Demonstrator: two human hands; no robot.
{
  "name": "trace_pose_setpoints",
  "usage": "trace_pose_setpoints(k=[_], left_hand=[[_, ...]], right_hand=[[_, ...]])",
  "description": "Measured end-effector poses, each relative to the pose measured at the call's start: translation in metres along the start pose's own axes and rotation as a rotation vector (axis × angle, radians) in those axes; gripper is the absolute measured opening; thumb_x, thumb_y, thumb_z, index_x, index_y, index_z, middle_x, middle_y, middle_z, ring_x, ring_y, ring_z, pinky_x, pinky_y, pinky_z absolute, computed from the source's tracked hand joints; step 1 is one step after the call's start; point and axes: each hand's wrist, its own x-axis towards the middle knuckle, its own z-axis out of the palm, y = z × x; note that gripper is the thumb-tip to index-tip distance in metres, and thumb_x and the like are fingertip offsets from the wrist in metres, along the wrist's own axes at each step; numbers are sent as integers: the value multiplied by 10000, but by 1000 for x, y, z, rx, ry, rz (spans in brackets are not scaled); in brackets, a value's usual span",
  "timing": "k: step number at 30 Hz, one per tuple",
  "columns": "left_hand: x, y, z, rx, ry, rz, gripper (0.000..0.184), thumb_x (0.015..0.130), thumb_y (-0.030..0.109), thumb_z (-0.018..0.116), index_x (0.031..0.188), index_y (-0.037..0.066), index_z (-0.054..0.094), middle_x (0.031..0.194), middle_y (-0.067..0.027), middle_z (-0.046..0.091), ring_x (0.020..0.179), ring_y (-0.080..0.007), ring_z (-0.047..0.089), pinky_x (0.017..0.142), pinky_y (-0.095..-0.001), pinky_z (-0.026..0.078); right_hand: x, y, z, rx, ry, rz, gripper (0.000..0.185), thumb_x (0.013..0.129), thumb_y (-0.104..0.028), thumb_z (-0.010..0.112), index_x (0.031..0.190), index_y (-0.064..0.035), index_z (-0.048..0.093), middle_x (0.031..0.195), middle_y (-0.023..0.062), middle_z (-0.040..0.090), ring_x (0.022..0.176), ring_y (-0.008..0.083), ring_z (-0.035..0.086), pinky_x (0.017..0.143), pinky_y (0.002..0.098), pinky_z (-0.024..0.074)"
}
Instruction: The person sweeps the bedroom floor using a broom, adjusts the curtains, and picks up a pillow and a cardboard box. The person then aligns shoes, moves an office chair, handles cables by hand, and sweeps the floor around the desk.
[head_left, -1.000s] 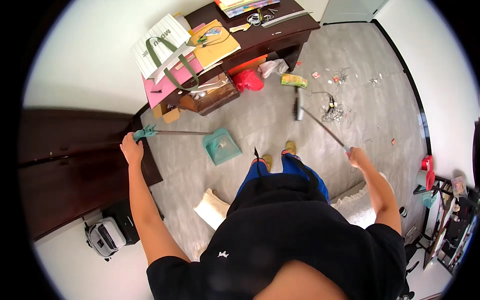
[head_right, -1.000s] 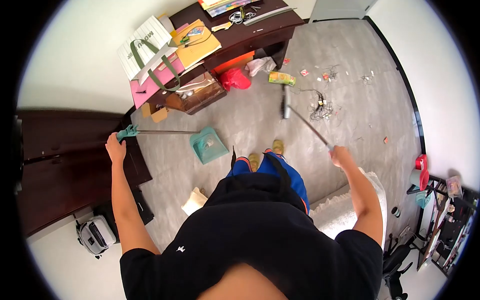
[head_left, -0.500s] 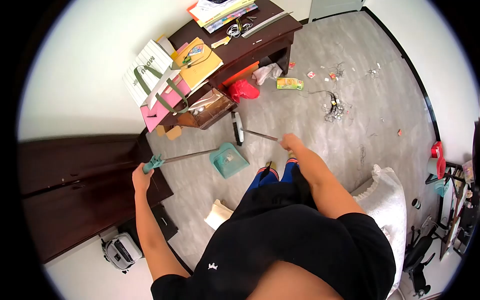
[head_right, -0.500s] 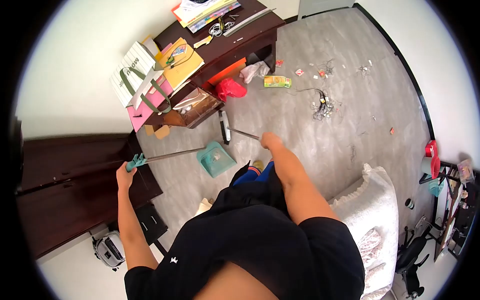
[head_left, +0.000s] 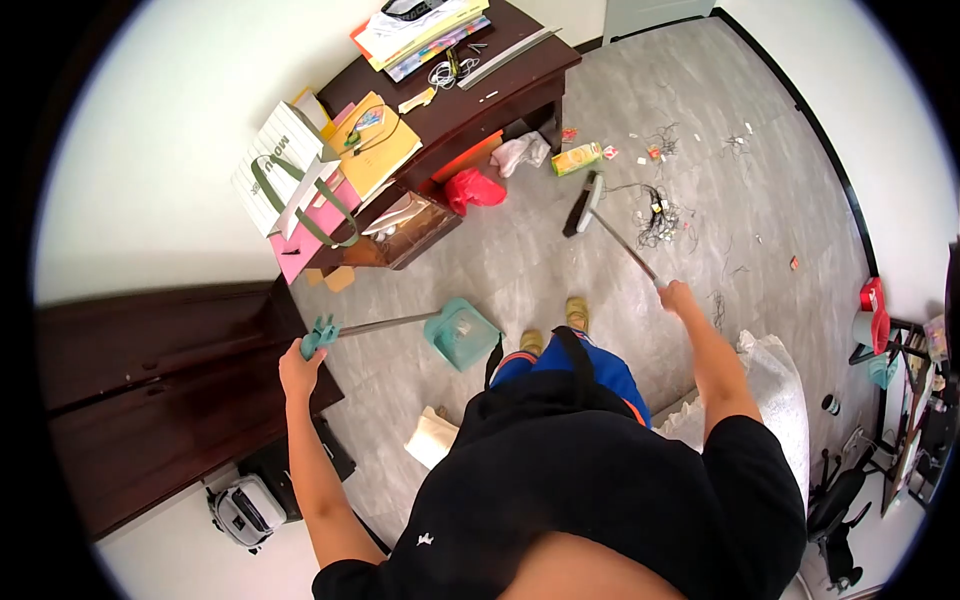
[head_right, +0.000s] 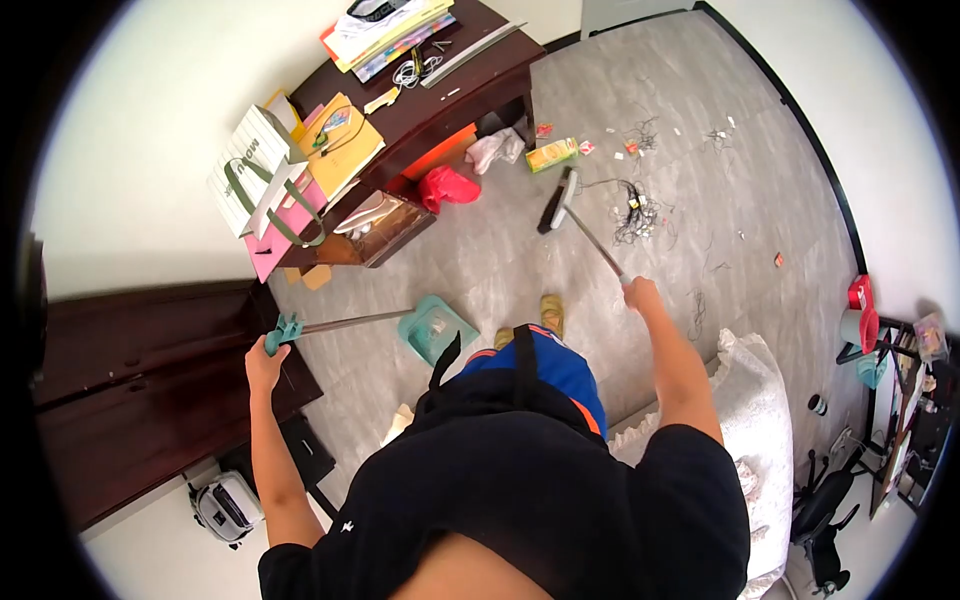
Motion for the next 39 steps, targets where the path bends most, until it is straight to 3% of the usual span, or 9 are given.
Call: trace_pose_setpoints(k=[6,9,14,17,20,23,29,32,39], left_hand=[[18,32,14,5,-21,25,286,667,214,676,791,0,534,667,-163,554,653,-345,536,575,-379,406],[34,45,15,28,-96,26,322,657,242,691,812,0,544,691,-172,565,666,-344,541,587,-374,413],[52,53,21,-13,-214,8,338,654,253,697,792,-15,546,627,-158,541,572,-288,533,558,-359,415],[46,69,18,-73,-266,10,312,671,245,691,767,-15,549,564,-92,498,469,-171,486,483,-324,417],[36,82,18,-239,-307,-139,277,681,234,685,765,3,557,560,-52,493,458,-137,469,428,-283,402],[33,86,26,-341,-309,-164,238,691,198,668,754,3,545,558,-15,474,437,-103,449,402,-256,388],[37,135,25,-374,-333,-99,224,703,180,653,737,0,525,550,-13,466,400,-91,435,383,-247,365],[52,153,27,-335,-343,-40,213,717,176,640,753,2,522,550,-10,465,394,-92,436,370,-242,353],[77,217,32,-529,-460,66,177,755,166,610,800,26,512,566,1,450,383,-86,423,357,-227,347]], right_hand=[[-83,-28,-61,-22,36,-117,322,813,-292,485,880,4,593,854,225,581,812,370,564,718,426,455],[-36,-40,-40,-214,15,-407,352,809,-314,487,853,18,596,859,228,582,821,366,567,723,422,456],[16,-96,-43,236,-143,-46,469,790,-391,492,811,66,596,842,257,583,810,352,581,691,392,468],[35,-66,-39,237,75,-84,458,780,-383,502,833,61,599,850,256,583,803,348,588,682,390,475],[40,-26,-57,287,4,185,339,755,-258,546,981,-8,579,983,211,571,908,337,561,780,415,450],[69,19,-54,149,96,219,428,785,-364,503,882,43,593,890,246,581,831,358,578,699,394,475],[50,46,-87,158,255,76,331,786,-279,524,893,27,589,879,232,588,834,350,580,726,406,467],[15,73,-73,-3,138,-44,407,827,-348,461,842,35,597,831,230,594,791,345,583,699,411,460],[-56,42,-91,282,-251,241,358,808,-339,523,798,6,615,808,218,600,803,294,597,651,422,459]])
